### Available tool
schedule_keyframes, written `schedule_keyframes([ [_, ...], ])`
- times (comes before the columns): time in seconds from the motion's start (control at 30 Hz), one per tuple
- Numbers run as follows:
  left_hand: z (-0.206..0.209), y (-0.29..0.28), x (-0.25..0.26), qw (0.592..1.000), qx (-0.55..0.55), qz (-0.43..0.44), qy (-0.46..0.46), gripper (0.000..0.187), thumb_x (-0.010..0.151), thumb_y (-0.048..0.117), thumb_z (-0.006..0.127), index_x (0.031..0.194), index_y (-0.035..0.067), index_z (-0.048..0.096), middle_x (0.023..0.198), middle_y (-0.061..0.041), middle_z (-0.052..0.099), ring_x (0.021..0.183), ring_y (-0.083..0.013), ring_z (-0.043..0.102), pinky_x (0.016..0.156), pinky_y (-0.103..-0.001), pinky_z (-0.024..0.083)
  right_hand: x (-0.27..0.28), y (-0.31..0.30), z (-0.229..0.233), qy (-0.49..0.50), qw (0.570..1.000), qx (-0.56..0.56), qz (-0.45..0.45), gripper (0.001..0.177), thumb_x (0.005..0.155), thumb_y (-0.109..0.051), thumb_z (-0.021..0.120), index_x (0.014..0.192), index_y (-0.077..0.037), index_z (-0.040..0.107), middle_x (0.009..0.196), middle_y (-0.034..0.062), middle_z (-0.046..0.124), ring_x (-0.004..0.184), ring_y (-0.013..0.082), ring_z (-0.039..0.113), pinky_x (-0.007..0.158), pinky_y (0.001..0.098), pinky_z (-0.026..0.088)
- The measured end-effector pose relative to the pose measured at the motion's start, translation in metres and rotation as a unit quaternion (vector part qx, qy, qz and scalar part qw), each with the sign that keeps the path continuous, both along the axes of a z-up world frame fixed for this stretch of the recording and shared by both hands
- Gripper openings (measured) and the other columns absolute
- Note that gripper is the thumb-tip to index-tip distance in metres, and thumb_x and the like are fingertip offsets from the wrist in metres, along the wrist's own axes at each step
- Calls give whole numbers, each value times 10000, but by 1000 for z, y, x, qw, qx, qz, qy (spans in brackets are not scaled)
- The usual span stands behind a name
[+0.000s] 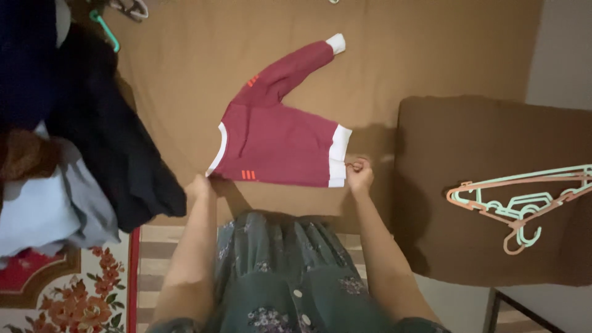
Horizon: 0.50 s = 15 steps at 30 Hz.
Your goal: The person is folding various items of clothing, including sweatshirts and trousers, on a bed.
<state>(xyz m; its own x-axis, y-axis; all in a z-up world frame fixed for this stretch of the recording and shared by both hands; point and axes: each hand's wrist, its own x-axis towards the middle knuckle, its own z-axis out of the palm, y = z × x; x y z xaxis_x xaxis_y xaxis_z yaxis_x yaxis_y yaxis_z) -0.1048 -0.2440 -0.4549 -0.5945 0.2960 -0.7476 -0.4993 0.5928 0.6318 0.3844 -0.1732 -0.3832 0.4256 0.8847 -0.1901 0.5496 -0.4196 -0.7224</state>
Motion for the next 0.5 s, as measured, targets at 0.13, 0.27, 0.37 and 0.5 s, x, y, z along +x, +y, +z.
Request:
schedule_keyframes([
  [0.13,43,50,1,933,-83,-86,341,228,892,138,688,1013,-48,743,979,-173,774,885,-274,753,829,-376,572,-23,51,45,-86,993,-76,14,238,868,-84,780,1087,-2,737,914,127,749,813,183,700,790,327,553],
  [0.27,52,144,15,873,57,-284,392,238,857,157,722,1064,52,773,997,-167,745,945,-345,716,860,-447,544,-46,100,51,-89,990,-4,109,205,896,-15,669,1065,-29,784,1047,163,704,813,240,702,771,379,580],
  [0.37,41,194,27,797,85,-399,445,312,858,136,693,1157,64,749,1095,-189,721,1056,-391,650,933,-501,482,-64,129,56,-76,987,-14,137,235,889,-26,672,1112,-10,745,1111,204,666,766,320,680,733,436,558],
  [0.5,48,236,39,723,1,-533,440,324,880,183,682,1191,101,720,1239,-152,692,1221,-350,574,1039,-498,406,-44,144,6,-115,953,71,271,272,801,2,702,1068,36,736,1012,226,680,895,414,668,806,453,542],
])
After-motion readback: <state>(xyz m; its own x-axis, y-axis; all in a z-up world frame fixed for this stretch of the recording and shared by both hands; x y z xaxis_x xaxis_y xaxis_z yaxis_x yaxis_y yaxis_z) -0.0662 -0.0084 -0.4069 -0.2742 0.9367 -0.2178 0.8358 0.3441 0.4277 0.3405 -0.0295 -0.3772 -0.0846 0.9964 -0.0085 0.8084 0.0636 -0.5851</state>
